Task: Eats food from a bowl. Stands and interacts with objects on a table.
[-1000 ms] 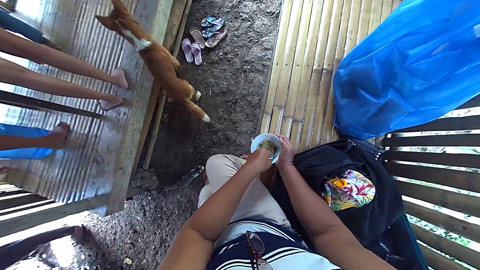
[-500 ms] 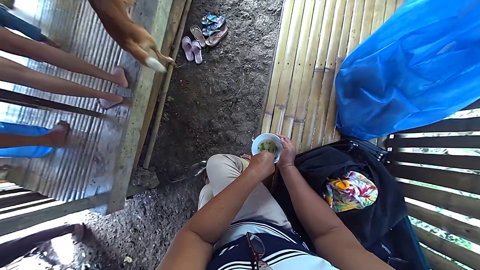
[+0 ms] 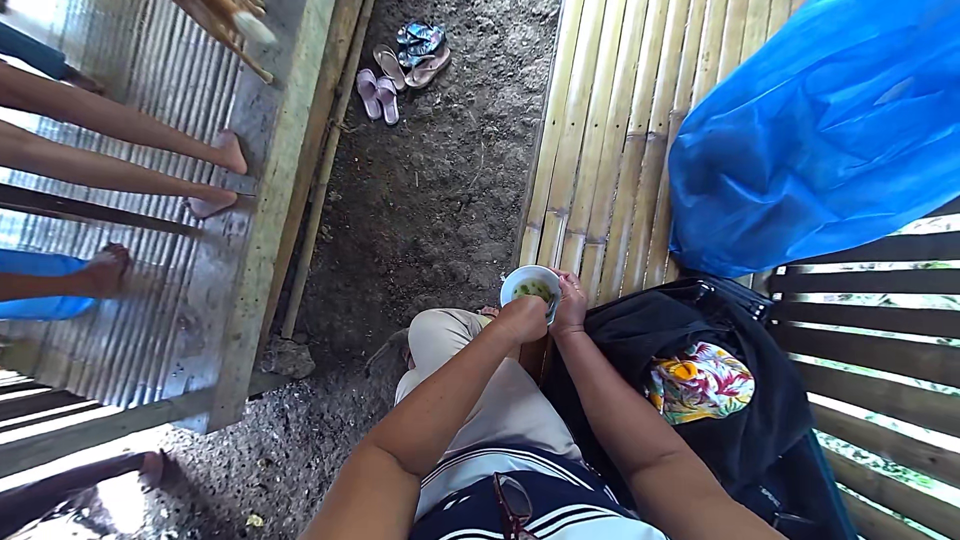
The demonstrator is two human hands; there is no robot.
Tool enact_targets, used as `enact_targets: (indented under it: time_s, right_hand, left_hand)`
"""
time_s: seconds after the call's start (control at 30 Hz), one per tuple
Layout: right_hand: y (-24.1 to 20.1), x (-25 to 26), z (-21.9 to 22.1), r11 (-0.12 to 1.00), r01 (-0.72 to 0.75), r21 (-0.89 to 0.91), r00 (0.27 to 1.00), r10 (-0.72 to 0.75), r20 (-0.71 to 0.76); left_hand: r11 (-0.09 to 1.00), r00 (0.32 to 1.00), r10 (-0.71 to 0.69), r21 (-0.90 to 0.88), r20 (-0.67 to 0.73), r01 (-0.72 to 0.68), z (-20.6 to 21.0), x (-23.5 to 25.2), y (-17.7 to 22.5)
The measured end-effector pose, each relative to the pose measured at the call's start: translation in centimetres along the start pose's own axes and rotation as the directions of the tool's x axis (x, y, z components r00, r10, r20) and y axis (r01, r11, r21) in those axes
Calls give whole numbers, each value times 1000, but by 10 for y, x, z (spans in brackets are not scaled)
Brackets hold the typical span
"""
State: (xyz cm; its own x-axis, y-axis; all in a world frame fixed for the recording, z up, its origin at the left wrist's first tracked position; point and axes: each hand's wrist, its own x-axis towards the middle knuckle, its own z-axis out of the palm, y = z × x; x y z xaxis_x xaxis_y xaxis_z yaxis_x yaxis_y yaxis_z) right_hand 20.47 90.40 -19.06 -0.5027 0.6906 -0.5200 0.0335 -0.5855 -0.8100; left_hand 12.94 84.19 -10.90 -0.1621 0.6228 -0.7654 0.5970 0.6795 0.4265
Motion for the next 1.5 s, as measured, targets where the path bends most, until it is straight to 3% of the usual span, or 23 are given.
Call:
enact_targets:
  time_s: [0.13, 0.4, 0.7, 1.2, 1.5]
  right_hand:
    - [-1, 1, 1, 1000, -2, -20, 1000, 2, -2]
    - [12, 13, -7, 998, 62, 1, 998, -62, 24]
    - [16, 14, -10, 997, 78, -5, 996, -78, 40]
    - [16, 13, -10, 997, 82, -14, 995, -81, 53]
    - [14, 12, -10, 997, 74, -28, 996, -73, 55]
  left_hand:
    - [991, 998, 59, -121, 29, -55, -4, 2, -11]
    - [970, 973, 183, 133, 143, -202, -11, -1, -24]
    - [973, 999, -43, 228, 5, 41, 2, -28, -12]
    - [969, 995, -64, 244, 83, 42, -2, -22, 4]
    - [965, 996, -86, 251, 38, 74, -14, -23, -14]
